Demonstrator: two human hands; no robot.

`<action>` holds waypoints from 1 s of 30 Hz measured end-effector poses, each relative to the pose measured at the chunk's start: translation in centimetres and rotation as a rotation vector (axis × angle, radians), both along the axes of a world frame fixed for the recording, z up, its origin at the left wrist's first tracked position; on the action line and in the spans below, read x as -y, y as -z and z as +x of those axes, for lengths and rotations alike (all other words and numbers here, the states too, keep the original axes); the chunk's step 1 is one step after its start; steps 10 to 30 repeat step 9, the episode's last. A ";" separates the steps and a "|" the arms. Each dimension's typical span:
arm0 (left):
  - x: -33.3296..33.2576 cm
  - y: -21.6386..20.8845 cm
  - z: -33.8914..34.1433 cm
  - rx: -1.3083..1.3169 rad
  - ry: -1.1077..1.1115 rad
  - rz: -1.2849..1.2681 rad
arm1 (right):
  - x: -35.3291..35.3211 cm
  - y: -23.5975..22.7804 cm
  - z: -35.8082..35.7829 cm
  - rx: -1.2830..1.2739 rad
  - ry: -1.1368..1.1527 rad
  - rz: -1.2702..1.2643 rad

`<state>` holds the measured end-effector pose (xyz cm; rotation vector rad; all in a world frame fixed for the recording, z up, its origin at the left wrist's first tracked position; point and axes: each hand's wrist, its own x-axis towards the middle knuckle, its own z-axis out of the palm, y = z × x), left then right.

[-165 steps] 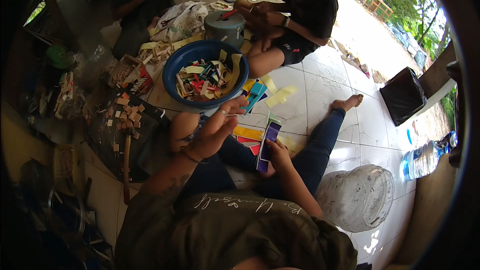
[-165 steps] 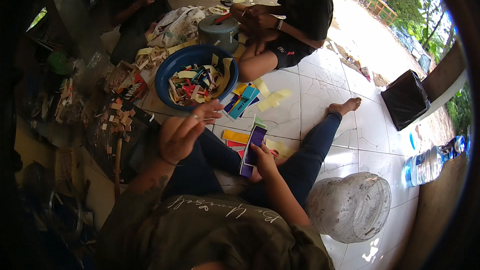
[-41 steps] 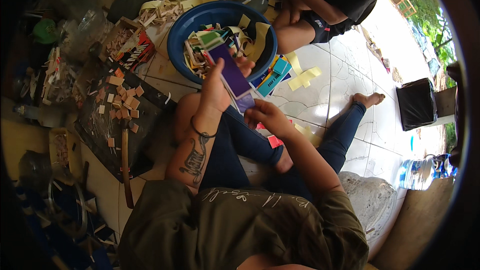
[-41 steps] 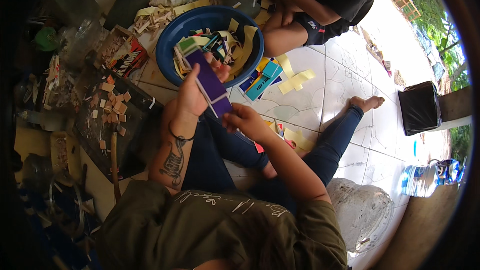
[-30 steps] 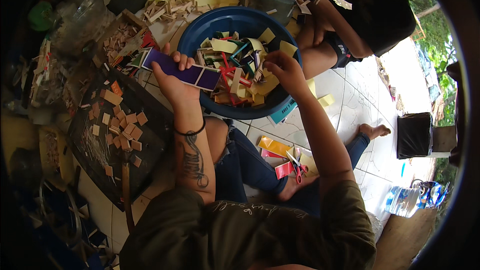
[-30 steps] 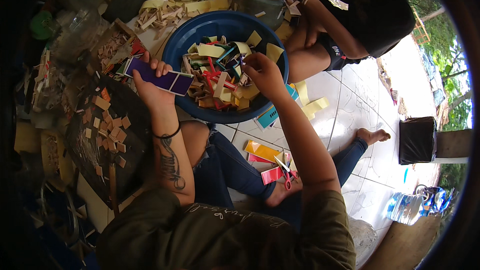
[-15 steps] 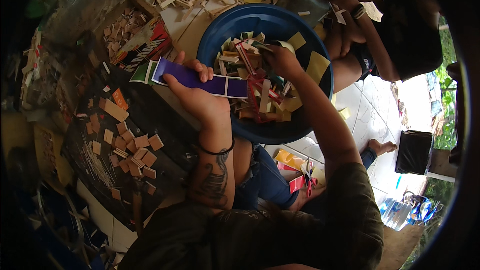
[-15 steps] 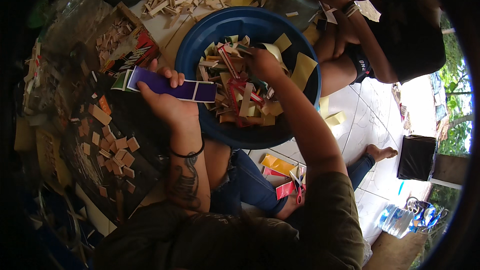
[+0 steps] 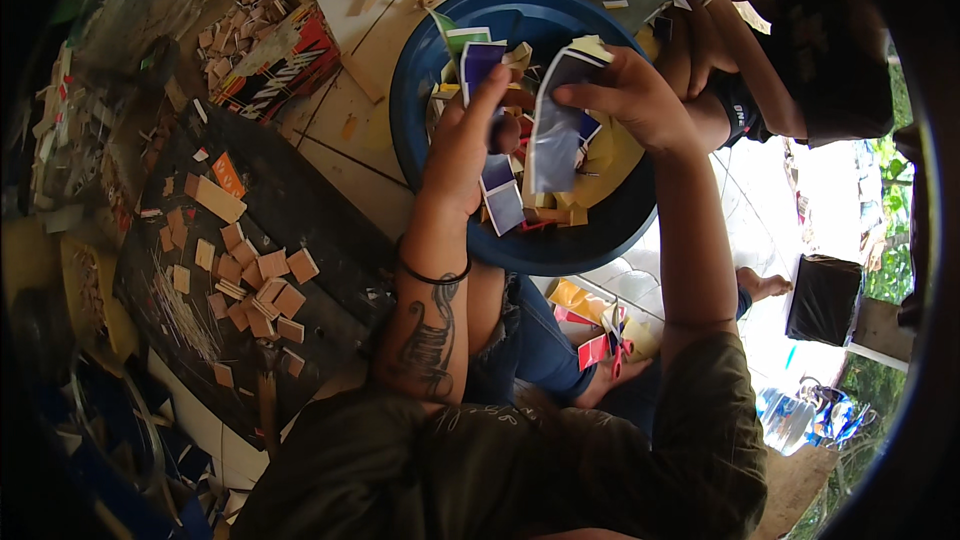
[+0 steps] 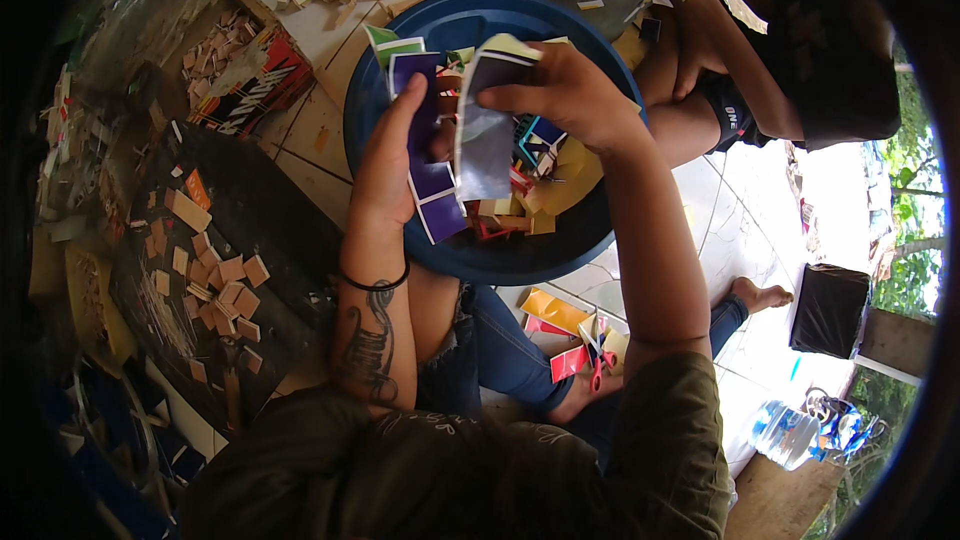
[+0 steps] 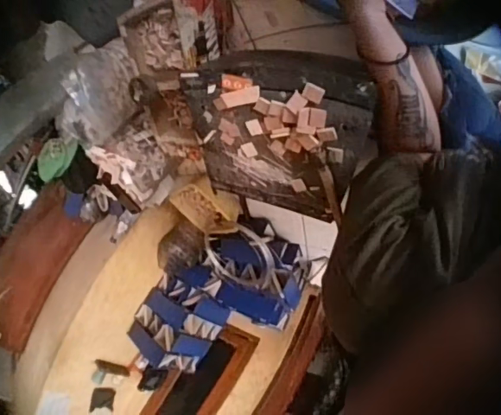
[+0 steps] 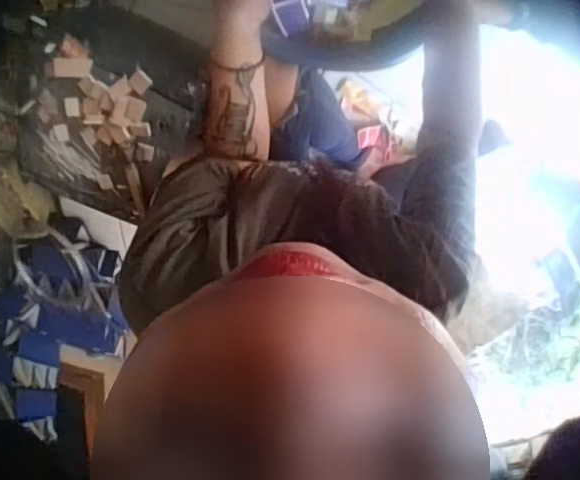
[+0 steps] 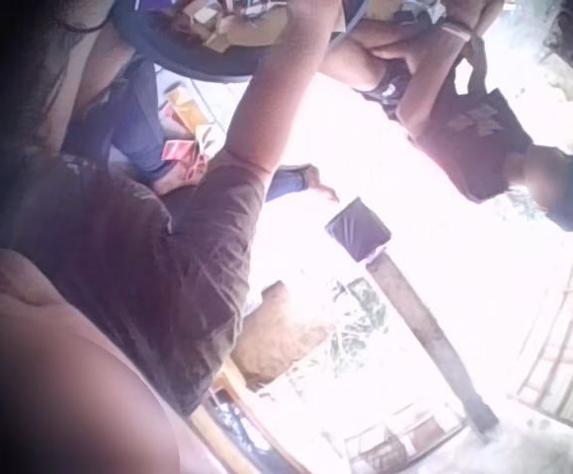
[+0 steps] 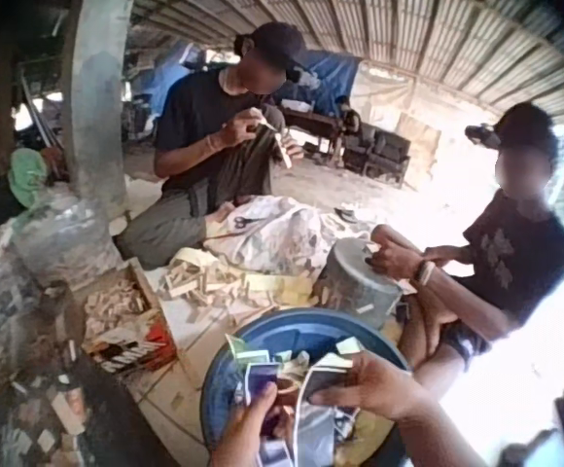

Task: The person sits on the floor and uses scissors to cut various colored paper strips into smaller pieces. They repeatedly pick up strips from a blue basin, cut them, and place the pieces back into the basin.

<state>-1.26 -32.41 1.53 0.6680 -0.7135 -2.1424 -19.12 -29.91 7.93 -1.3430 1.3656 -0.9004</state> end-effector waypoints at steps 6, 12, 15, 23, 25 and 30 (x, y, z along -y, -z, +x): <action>0.3 0.9 -0.5 -0.082 -0.152 0.095 | 4.2 2.7 3.5 -0.702 -0.026 -0.559; 0.9 1.8 0.2 -0.121 -0.485 0.121 | 6.8 3.4 0.5 -0.337 0.184 -0.306; 0.9 1.8 0.2 -0.121 -0.485 0.121 | 6.8 3.4 0.5 -0.337 0.184 -0.306; 0.9 1.8 0.2 -0.121 -0.485 0.121 | 6.8 3.4 0.5 -0.337 0.184 -0.306; 0.9 1.8 0.2 -0.121 -0.485 0.121 | 6.8 3.4 0.5 -0.337 0.184 -0.306; 0.9 1.8 0.2 -0.121 -0.485 0.121 | 6.8 3.4 0.5 -0.337 0.184 -0.306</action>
